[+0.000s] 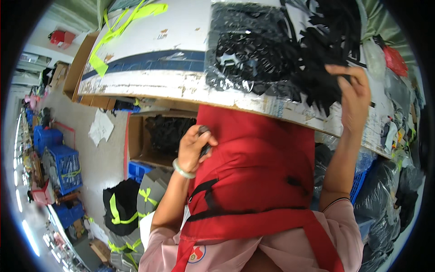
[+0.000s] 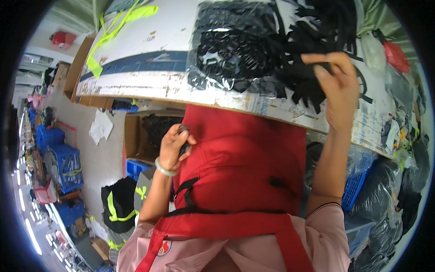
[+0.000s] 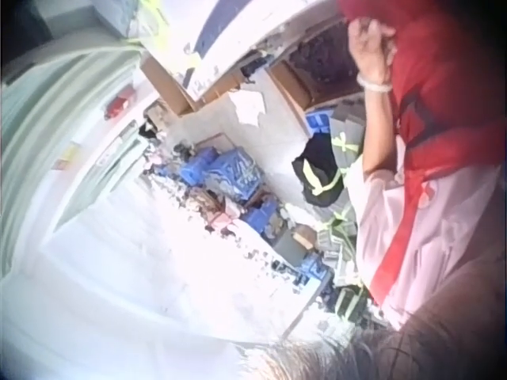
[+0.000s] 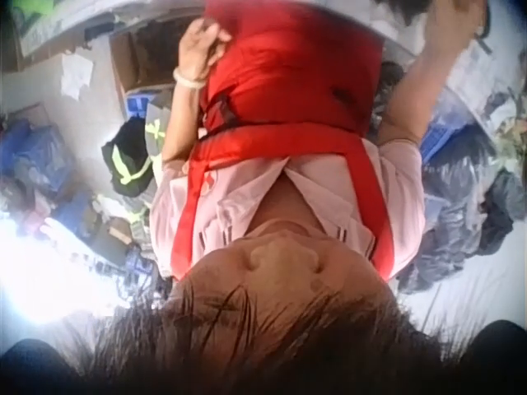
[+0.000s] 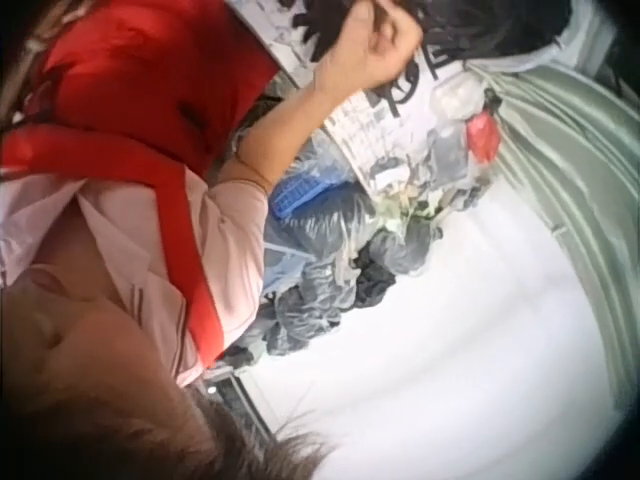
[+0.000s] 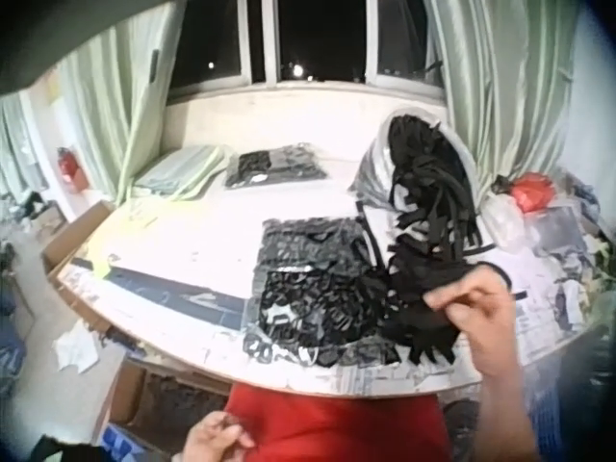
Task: The person is assembling plastic buckles onto black nylon straps at a factory workstation.
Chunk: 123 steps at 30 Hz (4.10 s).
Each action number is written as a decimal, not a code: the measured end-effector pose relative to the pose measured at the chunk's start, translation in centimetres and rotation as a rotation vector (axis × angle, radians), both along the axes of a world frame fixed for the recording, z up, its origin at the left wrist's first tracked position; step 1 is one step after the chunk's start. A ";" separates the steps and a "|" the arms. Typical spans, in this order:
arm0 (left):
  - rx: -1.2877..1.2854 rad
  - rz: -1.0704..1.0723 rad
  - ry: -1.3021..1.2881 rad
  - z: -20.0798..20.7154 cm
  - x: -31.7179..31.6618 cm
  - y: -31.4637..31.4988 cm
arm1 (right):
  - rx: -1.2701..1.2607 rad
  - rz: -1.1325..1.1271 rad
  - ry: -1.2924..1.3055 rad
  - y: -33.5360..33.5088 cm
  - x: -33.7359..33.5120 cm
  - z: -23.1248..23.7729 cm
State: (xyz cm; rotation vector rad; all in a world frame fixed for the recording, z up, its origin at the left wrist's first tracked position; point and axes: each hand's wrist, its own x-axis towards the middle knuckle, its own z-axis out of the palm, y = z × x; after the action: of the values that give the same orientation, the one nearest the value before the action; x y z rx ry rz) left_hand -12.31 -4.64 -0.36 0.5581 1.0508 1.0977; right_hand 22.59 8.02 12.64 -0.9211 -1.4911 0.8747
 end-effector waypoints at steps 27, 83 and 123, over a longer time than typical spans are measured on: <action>0.613 -0.067 0.691 0.0 6.6 0.0 | -1.079 0.384 0.545 -9.4 -11.7 -10.4; 0.358 -0.112 0.419 -1.5 6.7 0.5 | -0.933 0.320 0.224 -9.3 -10.5 -13.6; -0.076 -0.188 -0.164 -2.2 2.4 0.6 | 0.239 -0.615 -1.163 12.5 4.7 -7.4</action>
State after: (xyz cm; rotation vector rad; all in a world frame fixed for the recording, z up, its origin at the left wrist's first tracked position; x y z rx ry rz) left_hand -9.90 -4.06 -2.60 0.4871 0.8752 0.9182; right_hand 27.29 20.48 5.28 -1.7041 -1.9818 -0.4045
